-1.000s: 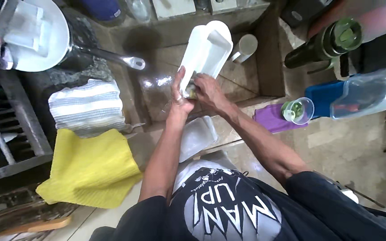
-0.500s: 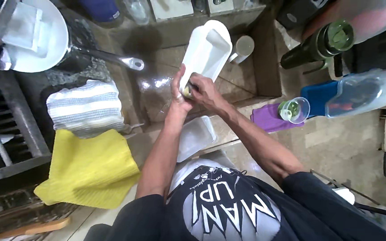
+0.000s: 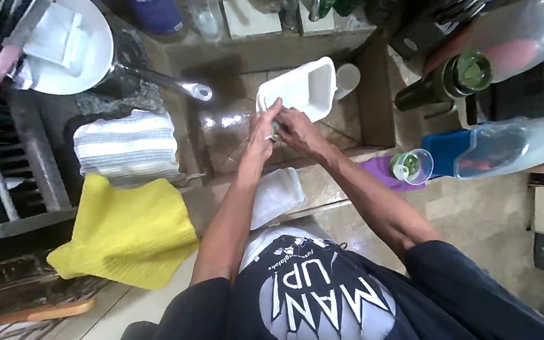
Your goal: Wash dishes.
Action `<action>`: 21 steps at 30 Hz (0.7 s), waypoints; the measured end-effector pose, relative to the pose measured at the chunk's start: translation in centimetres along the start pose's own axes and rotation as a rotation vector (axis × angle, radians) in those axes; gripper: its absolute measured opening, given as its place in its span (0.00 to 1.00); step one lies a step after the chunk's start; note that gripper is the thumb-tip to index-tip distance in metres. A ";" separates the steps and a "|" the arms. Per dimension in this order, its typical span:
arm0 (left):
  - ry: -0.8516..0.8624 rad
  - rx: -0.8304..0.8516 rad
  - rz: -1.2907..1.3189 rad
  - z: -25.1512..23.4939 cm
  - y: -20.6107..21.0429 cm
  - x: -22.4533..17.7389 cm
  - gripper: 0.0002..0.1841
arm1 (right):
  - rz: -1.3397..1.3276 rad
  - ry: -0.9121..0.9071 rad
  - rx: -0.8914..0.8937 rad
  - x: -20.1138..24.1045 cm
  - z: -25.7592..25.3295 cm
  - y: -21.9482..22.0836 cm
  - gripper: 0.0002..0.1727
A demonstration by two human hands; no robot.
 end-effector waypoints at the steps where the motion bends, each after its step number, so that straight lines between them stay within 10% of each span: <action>1: -0.010 -0.053 -0.048 0.0 -0.4 0.2 0.32 | 0.053 -0.011 0.023 -0.2 0.2 0.1 0.14; 7: 0.092 -0.196 -0.078 1.9 -1.3 -2.0 0.38 | 0.382 0.231 0.002 -1.3 1.5 -4.2 0.14; 21: 0.123 -0.244 -0.142 1.5 -1.3 -1.1 0.39 | 0.236 0.340 0.112 2.3 1.1 -0.5 0.13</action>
Point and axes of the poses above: each hand's wrist, its own z-axis away from the middle knuckle, its own y-axis out of the palm, x = y × z, the point moved 8 cm from there along -z, towards the middle knuckle, and after that the axes turned 14 degrees about x, right-handed, at the moved point
